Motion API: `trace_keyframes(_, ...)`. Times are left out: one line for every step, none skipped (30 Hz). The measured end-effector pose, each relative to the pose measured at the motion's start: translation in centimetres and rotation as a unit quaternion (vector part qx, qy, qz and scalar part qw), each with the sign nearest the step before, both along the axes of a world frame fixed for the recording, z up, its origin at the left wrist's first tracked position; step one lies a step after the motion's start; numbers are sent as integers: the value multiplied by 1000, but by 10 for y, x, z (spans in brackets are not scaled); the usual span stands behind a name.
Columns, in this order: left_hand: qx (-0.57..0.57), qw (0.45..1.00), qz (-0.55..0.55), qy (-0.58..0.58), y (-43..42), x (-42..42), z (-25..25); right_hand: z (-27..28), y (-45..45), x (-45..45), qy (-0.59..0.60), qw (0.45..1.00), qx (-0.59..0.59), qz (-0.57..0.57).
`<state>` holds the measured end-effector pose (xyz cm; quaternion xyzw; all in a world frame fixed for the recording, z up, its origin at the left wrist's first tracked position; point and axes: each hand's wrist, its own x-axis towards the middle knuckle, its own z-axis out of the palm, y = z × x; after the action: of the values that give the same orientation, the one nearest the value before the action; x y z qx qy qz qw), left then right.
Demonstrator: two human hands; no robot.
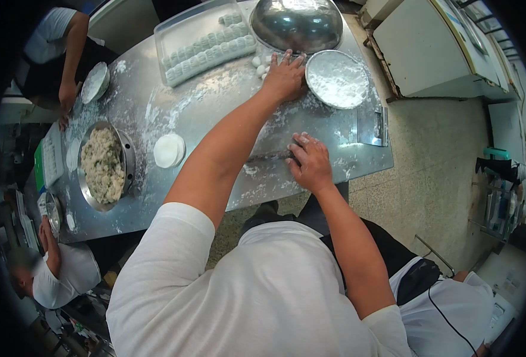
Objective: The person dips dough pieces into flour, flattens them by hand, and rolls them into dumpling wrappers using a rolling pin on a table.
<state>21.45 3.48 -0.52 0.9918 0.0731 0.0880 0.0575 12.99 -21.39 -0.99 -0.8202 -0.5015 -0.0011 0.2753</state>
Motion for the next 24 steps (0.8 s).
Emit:
trace_keyframes(2,1000,-2,0,3,5,0,0,0,2,0,1000,2,-2)
trace_keyframes(-1,1000,5,23,7,7,-1,0,-1,4,7,1000,2,9)
trace_keyframes(-5,999,12,46,9,7,1,1,-1,7,15,1000,2,21)
trace_keyframes(20,1000,9,19,10,4,2,2,0,14,15,1000,5,21)
trace_keyframes(23,999,10,21,16,4,4,2,1,19,15,999,4,32)
trace_keyframes(12,1000,-13,-8,19,0,0,3,0,20,20,999,0,45)
trace_keyframes(0,999,-34,-33,21,-9,-5,4,-1,19,31,998,-2,49)
trace_keyframes(-1,996,-45,-73,27,-14,-6,5,2,23,31,998,1,53)
trace_keyframes(4,996,-44,-72,33,-19,-3,6,8,31,24,998,8,57)
trace_keyframes(8,997,-28,-66,37,-27,0,6,13,37,23,998,13,58)
trace_keyframes(11,998,-12,-59,39,-36,3,5,15,41,26,998,13,54)
trace_keyframes(15,998,-11,-62,47,-46,2,5,17,44,29,998,13,48)
trace_keyframes(17,998,-12,-62,52,-56,6,4,18,46,29,998,16,47)
trace_keyframes(18,999,17,-42,55,-68,10,4,19,47,36,998,17,40)
trace_keyframes(19,999,45,-24,57,-73,15,3,20,49,41,998,19,33)
trace_keyframes(20,998,45,-24,58,-75,20,2,21,50,41,998,20,32)
trace_keyframes(6,998,55,-26,59,-78,25,2,20,49,36,999,24,31)
trace_keyframes(-9,997,67,-29,61,-78,31,1,21,49,30,999,28,31)
trace_keyframes(-7,997,68,-31,60,-74,36,2,21,50,28,999,30,32)
trace_keyframes(-136,987,64,-60,56,-65,39,2,21,50,28,999,27,32)
trace_keyframes(-264,959,57,-88,49,-56,44,2,21,50,27,999,24,30)
trace_keyframes(-308,946,57,-85,37,-44,59,2,21,50,25,999,23,30)
trace_keyframes(-334,938,37,-86,25,-31,66,0,22,50,20,999,25,30)
trace_keyframes(-360,929,17,-85,13,-19,69,-1,22,49,18,999,26,29)
